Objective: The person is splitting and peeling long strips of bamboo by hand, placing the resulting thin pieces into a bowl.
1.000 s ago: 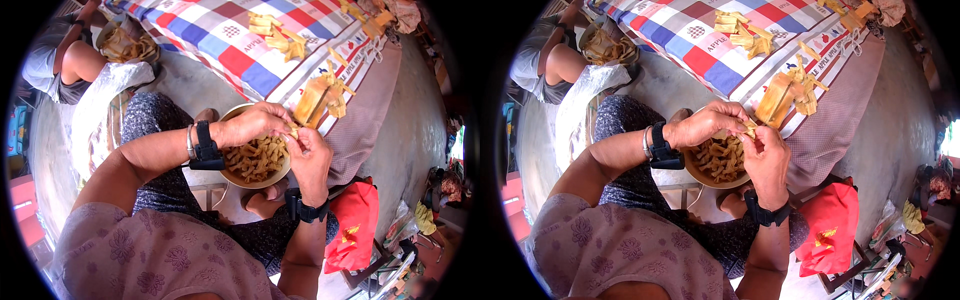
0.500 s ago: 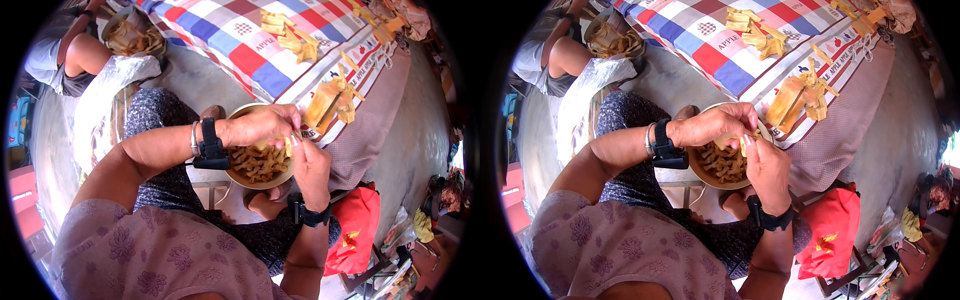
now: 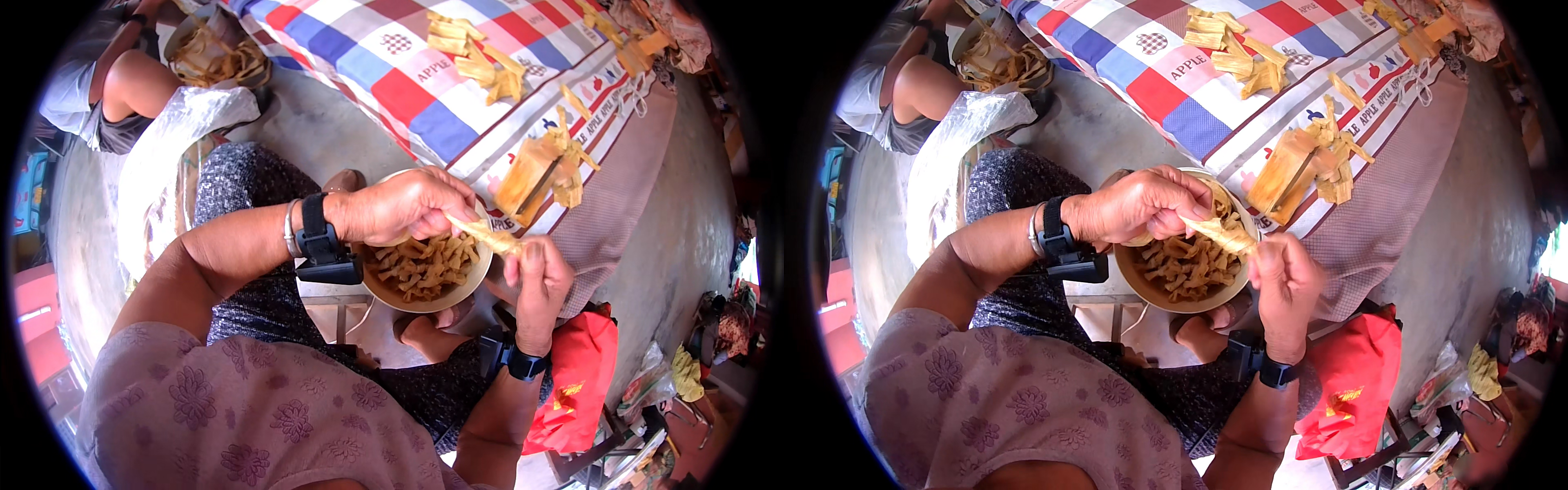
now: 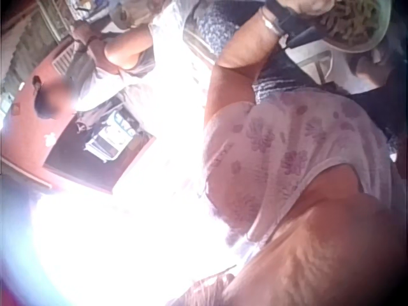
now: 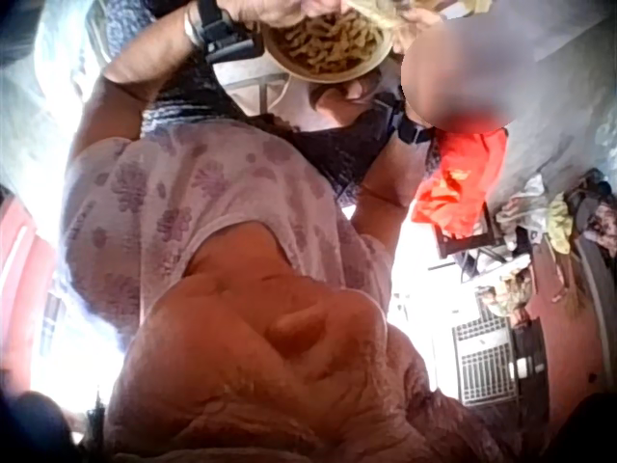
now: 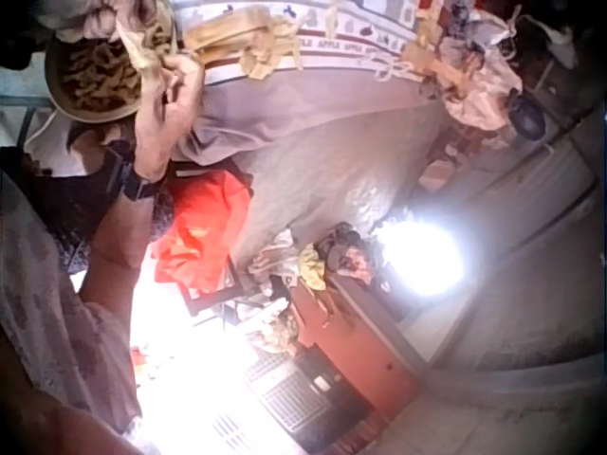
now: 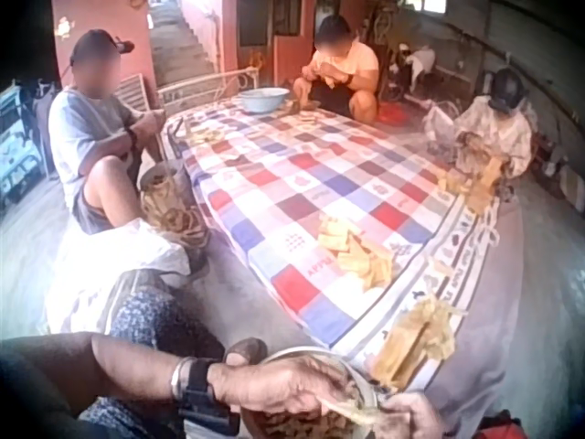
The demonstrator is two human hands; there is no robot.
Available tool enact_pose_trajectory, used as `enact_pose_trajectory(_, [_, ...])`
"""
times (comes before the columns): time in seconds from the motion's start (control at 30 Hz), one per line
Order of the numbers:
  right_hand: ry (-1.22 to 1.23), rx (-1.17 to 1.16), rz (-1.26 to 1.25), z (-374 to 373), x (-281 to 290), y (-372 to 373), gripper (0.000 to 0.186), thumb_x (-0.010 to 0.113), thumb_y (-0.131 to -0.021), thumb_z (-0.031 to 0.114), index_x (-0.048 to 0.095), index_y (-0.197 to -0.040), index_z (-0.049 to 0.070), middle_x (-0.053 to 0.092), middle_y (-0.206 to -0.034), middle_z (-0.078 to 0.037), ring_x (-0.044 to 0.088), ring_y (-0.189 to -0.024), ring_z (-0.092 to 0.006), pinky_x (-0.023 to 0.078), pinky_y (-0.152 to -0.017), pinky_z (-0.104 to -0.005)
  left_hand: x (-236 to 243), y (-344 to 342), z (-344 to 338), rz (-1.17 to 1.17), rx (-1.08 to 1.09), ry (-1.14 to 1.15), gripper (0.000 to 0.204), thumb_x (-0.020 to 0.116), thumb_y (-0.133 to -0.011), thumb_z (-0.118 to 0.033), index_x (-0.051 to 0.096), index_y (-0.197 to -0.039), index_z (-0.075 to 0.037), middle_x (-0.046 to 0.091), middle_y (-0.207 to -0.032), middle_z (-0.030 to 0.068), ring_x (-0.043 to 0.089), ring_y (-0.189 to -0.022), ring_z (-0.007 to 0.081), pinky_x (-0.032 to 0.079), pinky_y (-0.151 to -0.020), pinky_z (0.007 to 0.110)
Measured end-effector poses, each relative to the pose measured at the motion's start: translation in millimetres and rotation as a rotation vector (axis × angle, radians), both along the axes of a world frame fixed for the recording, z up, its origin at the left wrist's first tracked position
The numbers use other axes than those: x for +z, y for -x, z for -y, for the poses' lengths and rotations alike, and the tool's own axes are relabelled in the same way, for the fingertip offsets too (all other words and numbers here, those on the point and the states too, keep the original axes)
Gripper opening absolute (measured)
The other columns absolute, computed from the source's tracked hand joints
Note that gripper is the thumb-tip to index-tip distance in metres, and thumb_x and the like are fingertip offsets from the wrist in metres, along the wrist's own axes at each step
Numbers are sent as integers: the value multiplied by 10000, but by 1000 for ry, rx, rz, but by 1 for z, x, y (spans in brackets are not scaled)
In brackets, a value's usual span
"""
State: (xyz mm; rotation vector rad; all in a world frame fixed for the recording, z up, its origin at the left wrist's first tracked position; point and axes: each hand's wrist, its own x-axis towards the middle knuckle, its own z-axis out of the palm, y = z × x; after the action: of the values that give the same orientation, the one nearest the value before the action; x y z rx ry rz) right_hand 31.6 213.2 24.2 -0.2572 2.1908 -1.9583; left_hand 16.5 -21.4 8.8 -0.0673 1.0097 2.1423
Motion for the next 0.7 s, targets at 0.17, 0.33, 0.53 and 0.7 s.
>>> enact_pose_trajectory(0.17, [86, 100, -74, 14, -6, -2, 372, 780, -793, 83, 544, -1071, 8, 627, -952, -58, 605, -816, -109, 494, -735, -237, -9, -2, -3, 125, -77, -37, 67, 560, -892, -86, 551, -851, -33, 332, -626, -85, 277, -503, 1, 175, -449, 184])
enact_pose_trajectory(0.33, [-39, 43, -104, 12, -15, -3, 291, 765, -817, 70, 558, -1004, -10, 647, -851, -52, 616, -720, -93, 508, -653, -227, -14, 2, -5, -172, -114, 121, 133, 563, -930, -145, 572, -916, -13, 461, -696, -29, 430, -613, 51, 335, -559, 203])
enact_pose_trajectory(0.53, [141, -12, 107, 20, -12, -2, 156, 700, -860, -2, 565, -937, -8, 647, -776, -48, 555, -574, -51, 446, -500, -192, 1, -4, -10, -762, -61, 528, 204, 568, -956, -182, 590, -1043, 1, 619, -905, 90, 564, -876, 159, 437, -822, 322])
enact_pose_trajectory(0.7, [153, -31, 133, 28, -12, 0, 177, 716, -844, -4, 561, -929, -6, 615, -732, -35, 531, -550, -47, 434, -483, -187, 4, -3, -11, -588, -130, 483, 168, 584, -949, -144, 592, -1025, 5, 600, -851, 31, 538, -829, 111, 430, -783, 276])
